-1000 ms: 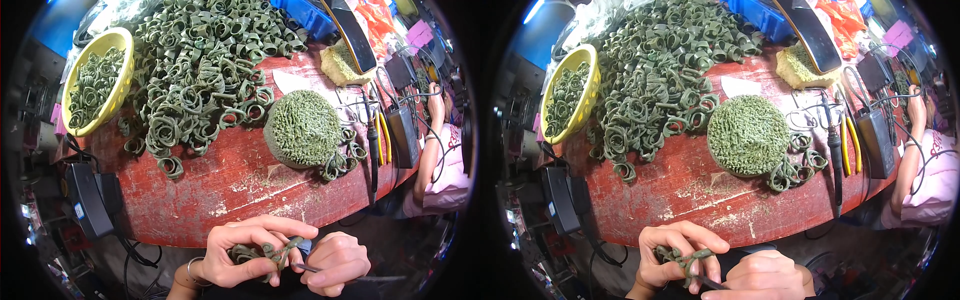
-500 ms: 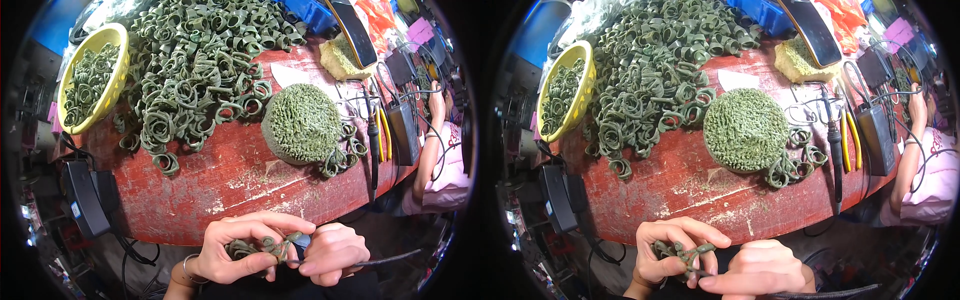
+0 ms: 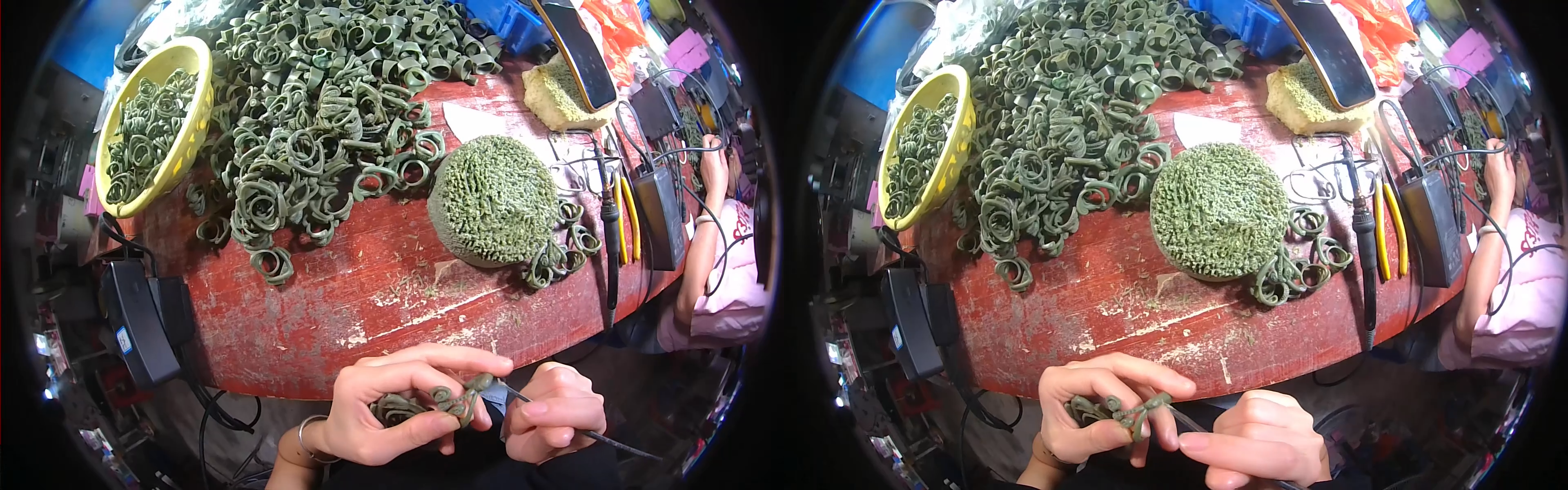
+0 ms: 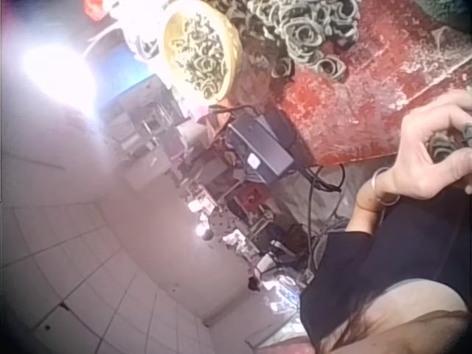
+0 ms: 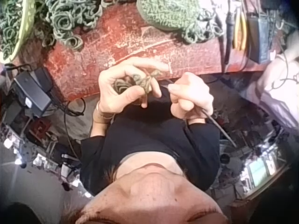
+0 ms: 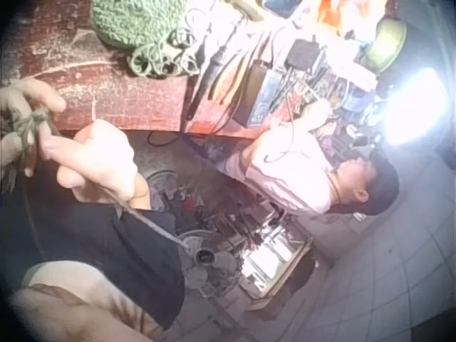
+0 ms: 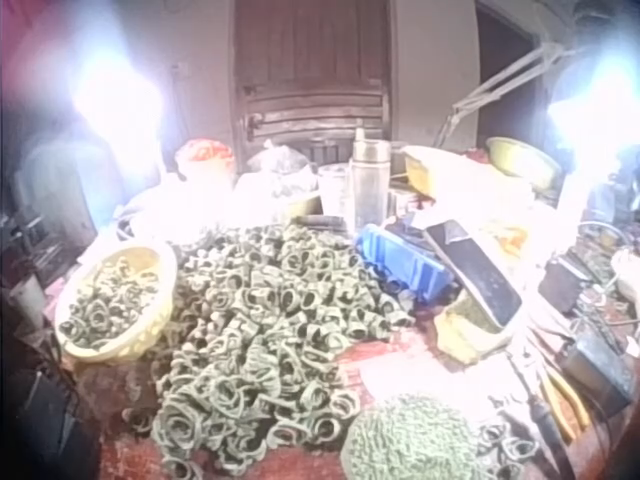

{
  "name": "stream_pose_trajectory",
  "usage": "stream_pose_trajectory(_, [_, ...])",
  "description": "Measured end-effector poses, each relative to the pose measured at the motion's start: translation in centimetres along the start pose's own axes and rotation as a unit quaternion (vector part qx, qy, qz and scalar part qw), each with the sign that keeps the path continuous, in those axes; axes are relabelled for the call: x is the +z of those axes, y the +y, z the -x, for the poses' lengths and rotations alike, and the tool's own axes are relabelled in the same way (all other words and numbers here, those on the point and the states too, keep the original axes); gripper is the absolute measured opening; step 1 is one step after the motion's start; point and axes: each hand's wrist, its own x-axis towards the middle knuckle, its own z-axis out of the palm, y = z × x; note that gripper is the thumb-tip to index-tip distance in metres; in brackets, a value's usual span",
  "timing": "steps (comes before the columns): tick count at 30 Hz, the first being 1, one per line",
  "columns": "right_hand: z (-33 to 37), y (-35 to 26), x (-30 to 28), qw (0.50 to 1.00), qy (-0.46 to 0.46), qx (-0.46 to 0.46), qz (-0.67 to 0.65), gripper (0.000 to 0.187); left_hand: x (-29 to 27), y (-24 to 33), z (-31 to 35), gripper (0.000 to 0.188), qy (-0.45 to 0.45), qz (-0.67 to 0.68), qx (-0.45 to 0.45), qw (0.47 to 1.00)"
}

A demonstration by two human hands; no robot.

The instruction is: Using tweezers and a heat tool to assemble green wax-like decorative loops onto a base.

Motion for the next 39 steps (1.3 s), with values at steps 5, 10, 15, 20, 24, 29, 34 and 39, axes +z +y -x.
stream_pose_trajectory(5, [-0.05,-0.24,0.31,0.999,0.041,0.016,-0.013,0.024,-0.19,-0.31,0.17,0.009,0.021,-0.241,0.124,0.962])
stream_pose_trajectory(10, [-0.28,-0.48,-0.05,0.997,0.009,0.05,-0.057,0.026,-0.23,-0.36,0.4,0.011,-0.004,-0.346,0.188,0.919])
stream_pose_trajectory(15, [-0.4,-0.06,0.03,0.987,-0.001,0.067,-0.147,0.026,-0.38,-0.38,0.51,0.011,-0.022,-0.29,0.172,0.941])
stream_pose_trajectory(20, [-0.28,-0.12,0.01,0.987,0.008,0.064,-0.149,0.028,-0.19,-0.2,0.26,0.01,-0.036,-0.136,0.096,0.985])
stream_pose_trajectory(24, [0.06,-0.34,0.13,0.994,0.018,0.079,-0.071,0.028,-0.39,-0.38,0.39,0.015,-0.019,-0.083,0.072,0.994])
stream_pose_trajectory(29, [-0.15,-0.29,0.06,0.994,0.008,0.066,-0.084,0.027,-0.25,-0.33,0.21,0.019,0.0,-0.081,0.059,0.995])
stream_pose_trajectory(34, [-0.36,-0.45,0.04,0.996,-0.005,0.056,-0.063,0.024,-0.21,-0.29,0.18,0.019,-0.003,-0.061,0.06,0.996])
stream_pose_trajectory(39, [-0.23,-0.31,-0.09,0.995,-0.029,0.083,-0.049,0.023,-0.7,-0.39,0.35,0.018,0.008,-0.042,0.062,0.997])
